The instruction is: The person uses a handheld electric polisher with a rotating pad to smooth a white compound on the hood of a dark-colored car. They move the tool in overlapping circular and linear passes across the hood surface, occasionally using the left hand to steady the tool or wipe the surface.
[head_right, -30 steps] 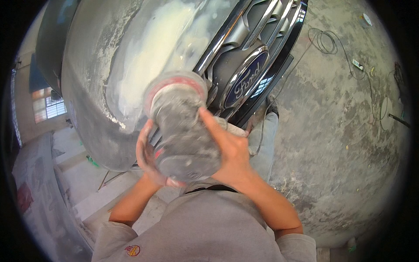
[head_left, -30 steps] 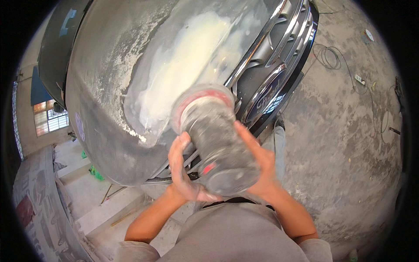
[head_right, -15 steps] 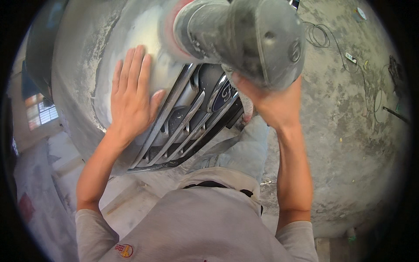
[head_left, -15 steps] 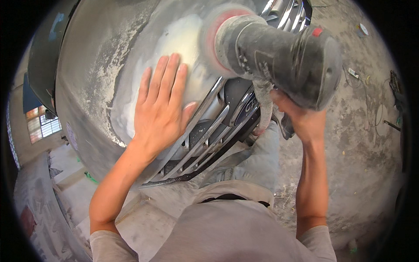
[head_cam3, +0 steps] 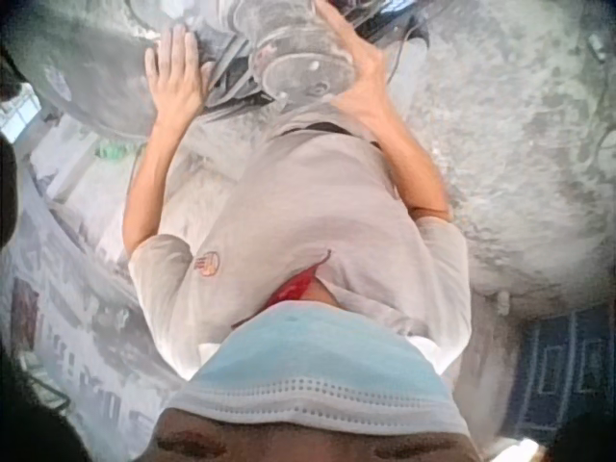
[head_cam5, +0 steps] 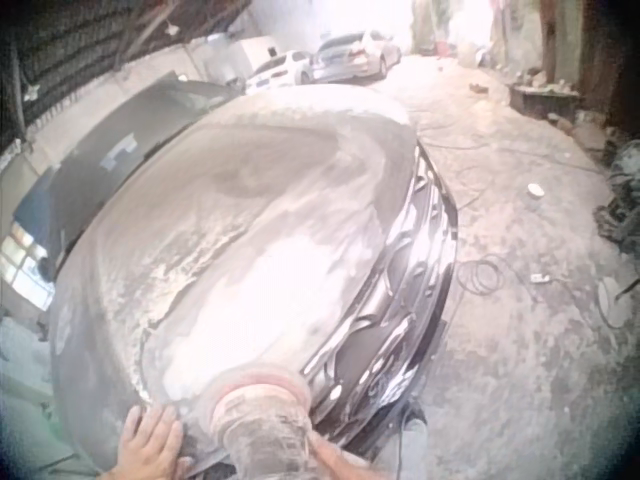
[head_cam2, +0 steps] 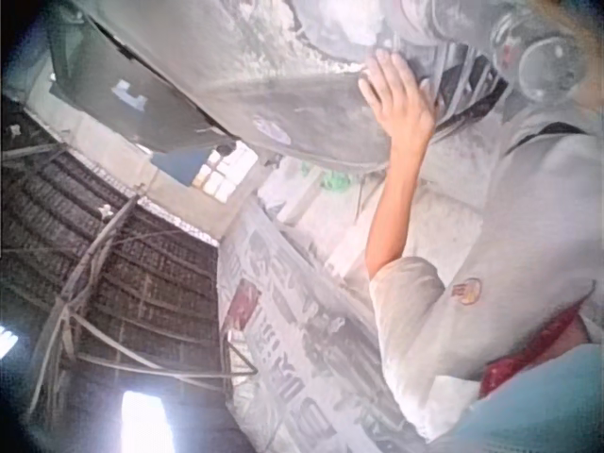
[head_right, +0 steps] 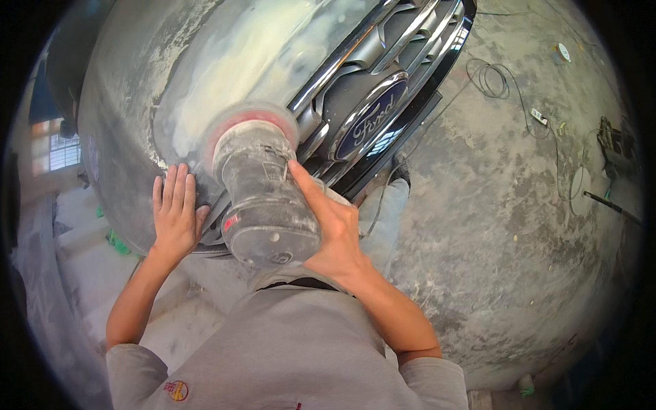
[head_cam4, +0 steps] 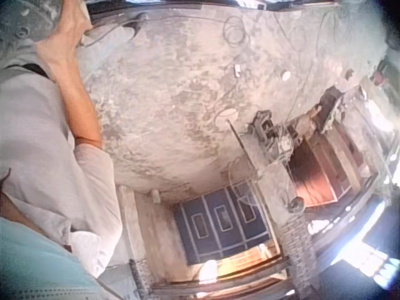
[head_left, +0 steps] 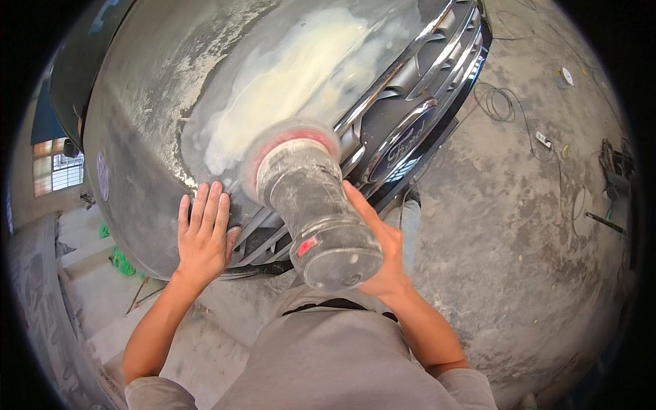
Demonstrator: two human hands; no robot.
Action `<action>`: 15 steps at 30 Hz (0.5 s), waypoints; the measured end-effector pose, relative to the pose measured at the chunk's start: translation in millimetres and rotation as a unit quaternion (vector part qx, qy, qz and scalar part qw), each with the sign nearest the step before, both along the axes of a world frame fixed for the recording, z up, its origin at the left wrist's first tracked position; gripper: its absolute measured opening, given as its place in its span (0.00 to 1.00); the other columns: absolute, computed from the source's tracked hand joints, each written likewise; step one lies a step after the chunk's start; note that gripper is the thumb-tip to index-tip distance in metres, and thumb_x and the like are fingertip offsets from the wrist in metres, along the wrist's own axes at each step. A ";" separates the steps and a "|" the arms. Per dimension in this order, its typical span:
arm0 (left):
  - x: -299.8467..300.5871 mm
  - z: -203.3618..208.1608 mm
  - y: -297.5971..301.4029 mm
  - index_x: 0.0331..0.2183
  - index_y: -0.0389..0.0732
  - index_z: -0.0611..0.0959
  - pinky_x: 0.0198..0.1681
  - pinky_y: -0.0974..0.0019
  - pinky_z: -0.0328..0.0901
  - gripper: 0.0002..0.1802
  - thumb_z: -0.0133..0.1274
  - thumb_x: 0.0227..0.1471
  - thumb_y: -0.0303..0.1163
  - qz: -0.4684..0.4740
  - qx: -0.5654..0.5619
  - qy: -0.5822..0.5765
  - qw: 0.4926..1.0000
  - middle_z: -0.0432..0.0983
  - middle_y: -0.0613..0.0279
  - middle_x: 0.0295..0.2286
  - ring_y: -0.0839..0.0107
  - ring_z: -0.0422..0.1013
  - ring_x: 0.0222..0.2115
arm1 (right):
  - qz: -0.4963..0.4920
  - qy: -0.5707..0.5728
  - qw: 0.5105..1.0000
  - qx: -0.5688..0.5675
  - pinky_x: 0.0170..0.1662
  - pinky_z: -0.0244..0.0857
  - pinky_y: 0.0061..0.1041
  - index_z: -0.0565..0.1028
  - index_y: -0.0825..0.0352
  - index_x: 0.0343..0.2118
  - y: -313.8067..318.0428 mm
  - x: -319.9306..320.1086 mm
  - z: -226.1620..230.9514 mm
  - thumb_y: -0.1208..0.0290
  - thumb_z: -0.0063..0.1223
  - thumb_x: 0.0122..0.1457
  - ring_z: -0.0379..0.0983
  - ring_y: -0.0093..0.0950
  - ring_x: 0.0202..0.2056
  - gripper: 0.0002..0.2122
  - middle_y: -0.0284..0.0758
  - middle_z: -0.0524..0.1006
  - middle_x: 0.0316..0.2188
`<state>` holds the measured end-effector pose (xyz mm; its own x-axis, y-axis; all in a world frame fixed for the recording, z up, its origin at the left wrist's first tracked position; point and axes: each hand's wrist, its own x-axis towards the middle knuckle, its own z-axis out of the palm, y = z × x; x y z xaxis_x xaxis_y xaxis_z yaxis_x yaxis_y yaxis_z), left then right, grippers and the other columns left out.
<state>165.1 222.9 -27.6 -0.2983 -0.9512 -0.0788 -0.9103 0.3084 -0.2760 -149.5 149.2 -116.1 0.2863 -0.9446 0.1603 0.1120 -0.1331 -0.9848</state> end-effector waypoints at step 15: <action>2.0 6.6 -54.6 0.64 0.39 0.76 0.71 0.44 0.49 0.32 0.57 0.61 0.41 0.104 -0.166 0.089 0.977 0.68 0.50 0.66 0.51 0.61 0.68 | -0.040 0.117 0.992 0.032 0.55 0.73 0.33 0.74 0.71 0.61 -12.1 -30.3 -16.8 0.72 0.77 0.43 0.81 0.31 0.49 0.38 0.40 0.82 0.52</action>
